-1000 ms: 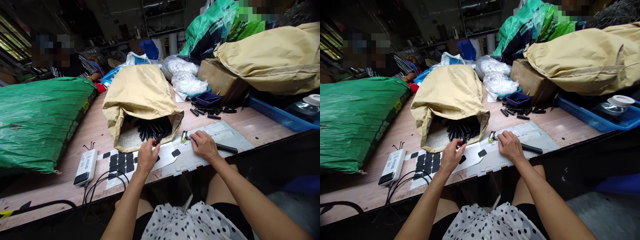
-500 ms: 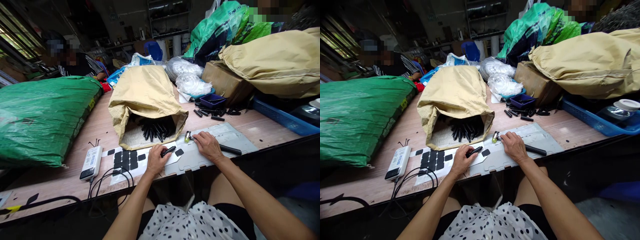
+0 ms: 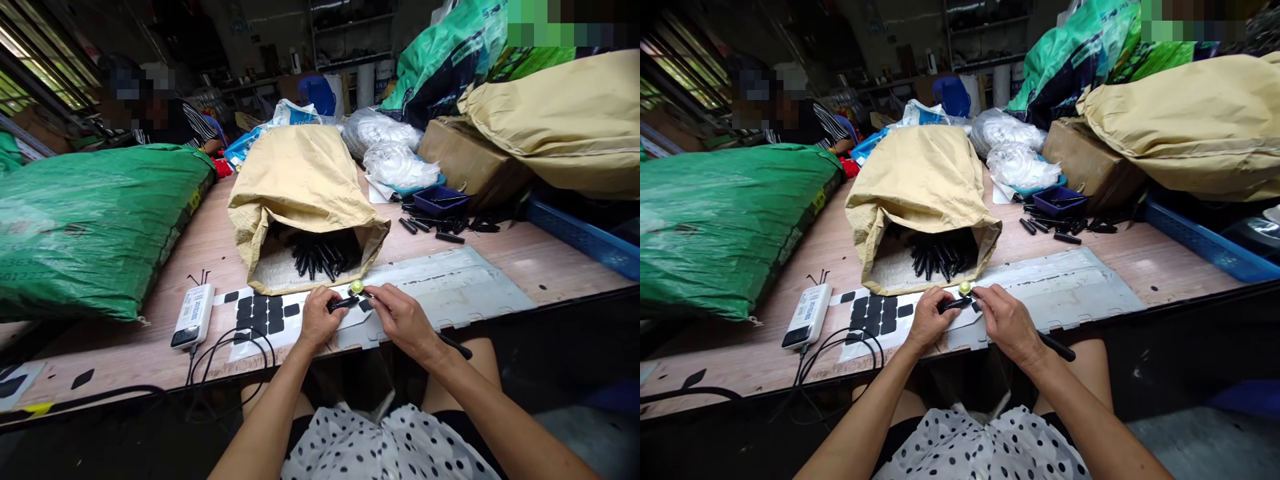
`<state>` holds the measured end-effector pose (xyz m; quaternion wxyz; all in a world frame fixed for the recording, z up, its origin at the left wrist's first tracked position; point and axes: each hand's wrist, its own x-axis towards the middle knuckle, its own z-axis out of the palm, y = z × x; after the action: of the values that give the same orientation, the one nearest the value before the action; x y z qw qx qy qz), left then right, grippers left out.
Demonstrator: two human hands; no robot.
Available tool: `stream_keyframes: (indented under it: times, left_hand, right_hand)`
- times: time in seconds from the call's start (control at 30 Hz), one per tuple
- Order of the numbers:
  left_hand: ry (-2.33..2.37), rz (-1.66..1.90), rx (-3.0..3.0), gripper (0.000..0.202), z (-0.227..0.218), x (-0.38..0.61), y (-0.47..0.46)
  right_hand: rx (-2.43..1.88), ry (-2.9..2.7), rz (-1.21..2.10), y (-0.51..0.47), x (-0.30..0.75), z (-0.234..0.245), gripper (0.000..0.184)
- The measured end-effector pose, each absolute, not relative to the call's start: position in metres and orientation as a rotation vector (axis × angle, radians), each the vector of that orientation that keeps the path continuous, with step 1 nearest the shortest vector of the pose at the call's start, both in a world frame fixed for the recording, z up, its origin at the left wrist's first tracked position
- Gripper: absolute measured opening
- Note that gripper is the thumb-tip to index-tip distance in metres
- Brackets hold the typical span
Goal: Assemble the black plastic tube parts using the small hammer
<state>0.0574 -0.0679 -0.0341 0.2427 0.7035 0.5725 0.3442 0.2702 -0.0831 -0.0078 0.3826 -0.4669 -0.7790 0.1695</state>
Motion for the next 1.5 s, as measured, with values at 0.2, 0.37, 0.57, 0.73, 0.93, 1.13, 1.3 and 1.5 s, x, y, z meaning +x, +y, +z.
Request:
stream_keyframes:
  times: [0.2,0.37,0.57,0.73,0.93,1.13,1.3,1.5]
  left_hand:
    - [1.600,0.907,1.946,0.013,-0.035,0.057,-0.068]
    - [1.594,0.924,1.931,0.013,-0.035,0.058,-0.068]
    - [1.586,0.935,1.919,0.014,-0.034,0.058,-0.068]
    - [1.575,0.919,1.930,0.012,-0.034,0.057,-0.068]
    - [1.546,0.906,1.925,0.004,-0.033,0.054,-0.068]
    - [1.541,0.869,1.965,0.023,-0.031,0.054,-0.067]
    - [1.578,0.842,2.013,0.033,-0.032,0.054,-0.067]
    - [1.560,0.805,2.043,0.032,-0.030,0.053,-0.067]
  right_hand:
    - [-1.222,-2.113,0.395,-0.095,0.254,-0.008,0.036]
    - [-1.300,-2.109,0.348,-0.093,0.260,-0.008,0.035]
    - [-1.308,-2.070,0.336,-0.095,0.271,-0.009,0.034]
    - [-1.393,-2.042,0.202,-0.088,0.284,-0.015,0.034]
    - [-1.504,-2.134,-0.130,-0.056,0.332,-0.026,0.030]
    - [-1.480,-2.168,-0.188,-0.030,0.350,-0.041,0.029]
    - [-1.504,-2.108,-0.186,-0.033,0.340,-0.037,0.028]
    - [-1.293,-2.135,0.166,-0.055,0.294,-0.013,0.032]
